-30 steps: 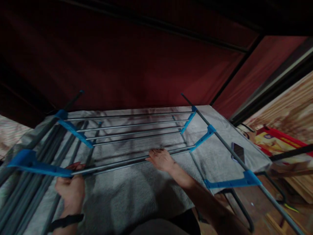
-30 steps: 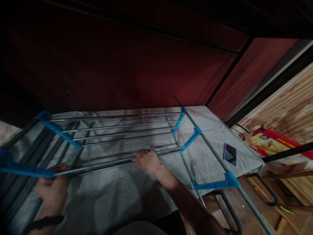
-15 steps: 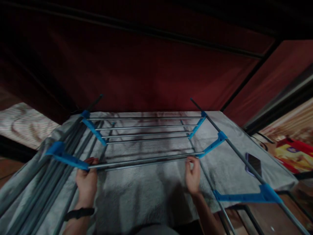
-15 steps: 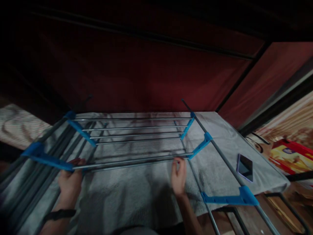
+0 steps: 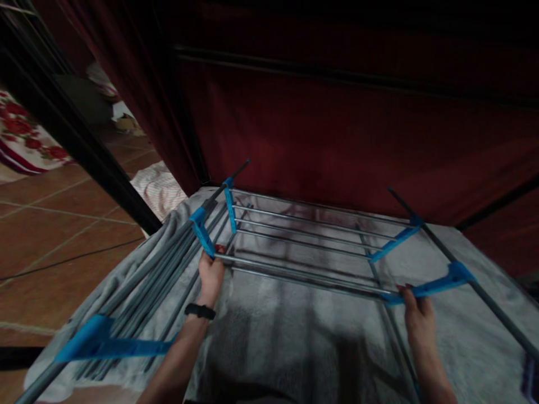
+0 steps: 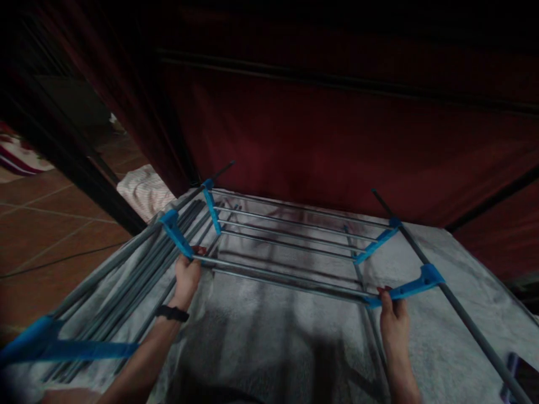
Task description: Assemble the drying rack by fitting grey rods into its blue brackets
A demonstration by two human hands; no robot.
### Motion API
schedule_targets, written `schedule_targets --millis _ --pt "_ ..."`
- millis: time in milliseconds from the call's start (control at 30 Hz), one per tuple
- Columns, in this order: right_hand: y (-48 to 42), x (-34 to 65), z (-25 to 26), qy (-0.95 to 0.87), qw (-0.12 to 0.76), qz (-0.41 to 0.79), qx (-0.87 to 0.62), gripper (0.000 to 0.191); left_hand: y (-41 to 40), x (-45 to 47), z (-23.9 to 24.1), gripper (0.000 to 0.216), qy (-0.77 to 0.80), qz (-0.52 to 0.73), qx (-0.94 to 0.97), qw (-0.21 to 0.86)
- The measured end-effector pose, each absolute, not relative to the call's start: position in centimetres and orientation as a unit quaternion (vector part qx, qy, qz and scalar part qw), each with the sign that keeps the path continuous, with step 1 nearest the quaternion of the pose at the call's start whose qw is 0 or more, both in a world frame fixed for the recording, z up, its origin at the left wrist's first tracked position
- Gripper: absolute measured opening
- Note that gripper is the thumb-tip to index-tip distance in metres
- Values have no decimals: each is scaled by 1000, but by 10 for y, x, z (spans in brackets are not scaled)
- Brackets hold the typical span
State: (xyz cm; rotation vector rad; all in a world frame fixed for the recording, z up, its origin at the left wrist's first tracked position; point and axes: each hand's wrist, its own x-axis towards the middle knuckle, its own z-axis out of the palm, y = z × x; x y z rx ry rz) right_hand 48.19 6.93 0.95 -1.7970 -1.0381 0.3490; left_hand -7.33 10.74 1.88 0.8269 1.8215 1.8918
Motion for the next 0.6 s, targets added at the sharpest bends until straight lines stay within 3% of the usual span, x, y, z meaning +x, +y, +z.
schedule_targets --millis 300,600 --pt "128 486 22 -436 496 128 -739 66 158 -63 36 11 622 691 305 207" --pt "136 489 9 -420 471 121 -766 63 171 -57 12 13 631 683 284 233"
